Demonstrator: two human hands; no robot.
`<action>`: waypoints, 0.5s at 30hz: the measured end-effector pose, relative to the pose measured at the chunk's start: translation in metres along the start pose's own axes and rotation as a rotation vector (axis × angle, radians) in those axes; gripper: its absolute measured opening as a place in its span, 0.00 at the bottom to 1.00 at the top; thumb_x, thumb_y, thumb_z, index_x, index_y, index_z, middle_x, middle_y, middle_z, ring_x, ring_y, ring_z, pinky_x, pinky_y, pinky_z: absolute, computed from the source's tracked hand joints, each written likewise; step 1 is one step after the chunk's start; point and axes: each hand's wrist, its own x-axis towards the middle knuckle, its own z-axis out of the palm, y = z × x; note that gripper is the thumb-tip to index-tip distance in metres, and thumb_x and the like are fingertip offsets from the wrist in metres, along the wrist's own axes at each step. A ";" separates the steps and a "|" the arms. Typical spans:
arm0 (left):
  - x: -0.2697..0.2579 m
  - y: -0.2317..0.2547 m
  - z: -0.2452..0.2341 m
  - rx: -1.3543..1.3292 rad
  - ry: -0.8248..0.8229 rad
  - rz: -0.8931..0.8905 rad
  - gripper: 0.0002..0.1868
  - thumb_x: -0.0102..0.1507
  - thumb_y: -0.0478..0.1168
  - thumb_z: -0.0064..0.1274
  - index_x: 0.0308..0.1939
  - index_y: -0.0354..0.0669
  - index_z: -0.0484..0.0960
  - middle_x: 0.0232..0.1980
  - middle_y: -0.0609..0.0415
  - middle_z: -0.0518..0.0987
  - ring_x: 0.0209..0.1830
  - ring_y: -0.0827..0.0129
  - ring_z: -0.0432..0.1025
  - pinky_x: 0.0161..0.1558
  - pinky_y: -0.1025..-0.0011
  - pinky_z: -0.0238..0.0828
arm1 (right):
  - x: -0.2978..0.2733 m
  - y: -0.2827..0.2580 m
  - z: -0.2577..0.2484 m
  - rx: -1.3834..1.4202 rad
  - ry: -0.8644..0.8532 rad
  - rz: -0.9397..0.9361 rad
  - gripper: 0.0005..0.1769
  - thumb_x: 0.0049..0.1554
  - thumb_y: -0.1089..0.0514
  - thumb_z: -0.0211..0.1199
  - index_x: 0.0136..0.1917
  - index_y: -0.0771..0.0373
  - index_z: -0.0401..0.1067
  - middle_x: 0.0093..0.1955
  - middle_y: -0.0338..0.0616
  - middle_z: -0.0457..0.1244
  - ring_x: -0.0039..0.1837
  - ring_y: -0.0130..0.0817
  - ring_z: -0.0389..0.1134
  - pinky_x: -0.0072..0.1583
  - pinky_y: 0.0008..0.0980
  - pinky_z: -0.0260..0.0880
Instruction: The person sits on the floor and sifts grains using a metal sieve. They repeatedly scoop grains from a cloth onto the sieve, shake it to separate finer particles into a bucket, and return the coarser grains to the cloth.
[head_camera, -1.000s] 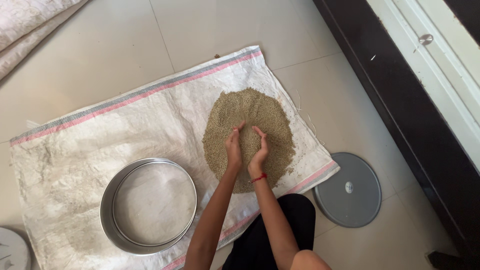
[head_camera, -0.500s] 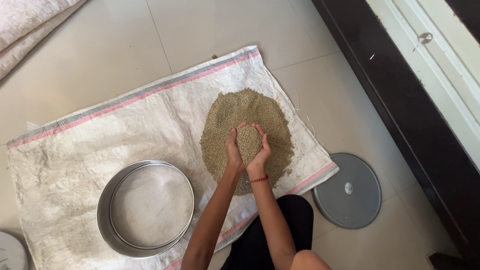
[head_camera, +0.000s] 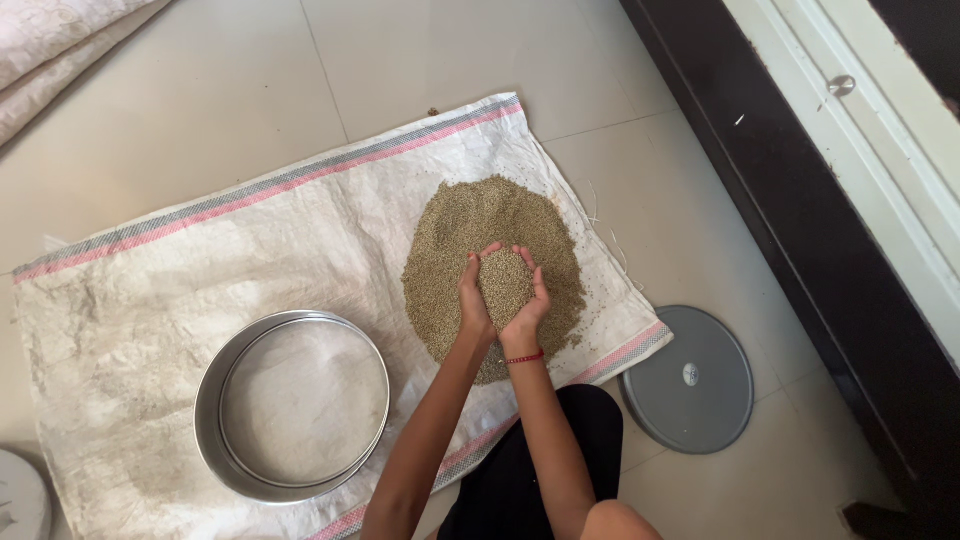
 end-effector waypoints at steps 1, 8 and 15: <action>-0.001 0.000 0.000 -0.037 -0.001 -0.005 0.26 0.74 0.49 0.28 0.58 0.39 0.80 0.53 0.45 0.81 0.48 0.63 0.77 0.54 0.63 0.77 | 0.000 0.000 -0.002 0.003 -0.002 0.005 0.26 0.70 0.48 0.37 0.64 0.63 0.71 0.67 0.44 0.65 0.70 0.43 0.64 0.73 0.49 0.62; -0.021 0.022 -0.004 -0.217 -0.018 0.041 0.26 0.75 0.50 0.29 0.59 0.34 0.76 0.53 0.46 0.80 0.49 0.63 0.77 0.54 0.63 0.77 | -0.013 0.011 0.010 0.028 -0.032 0.084 0.26 0.70 0.48 0.38 0.65 0.64 0.71 0.66 0.45 0.65 0.69 0.44 0.65 0.73 0.49 0.62; -0.080 0.079 -0.040 -0.214 0.070 0.312 0.26 0.75 0.51 0.31 0.60 0.33 0.76 0.54 0.44 0.79 0.51 0.62 0.75 0.56 0.63 0.74 | -0.069 0.066 0.063 -0.042 -0.209 0.328 0.24 0.70 0.47 0.40 0.62 0.64 0.71 0.64 0.47 0.66 0.67 0.45 0.66 0.71 0.46 0.65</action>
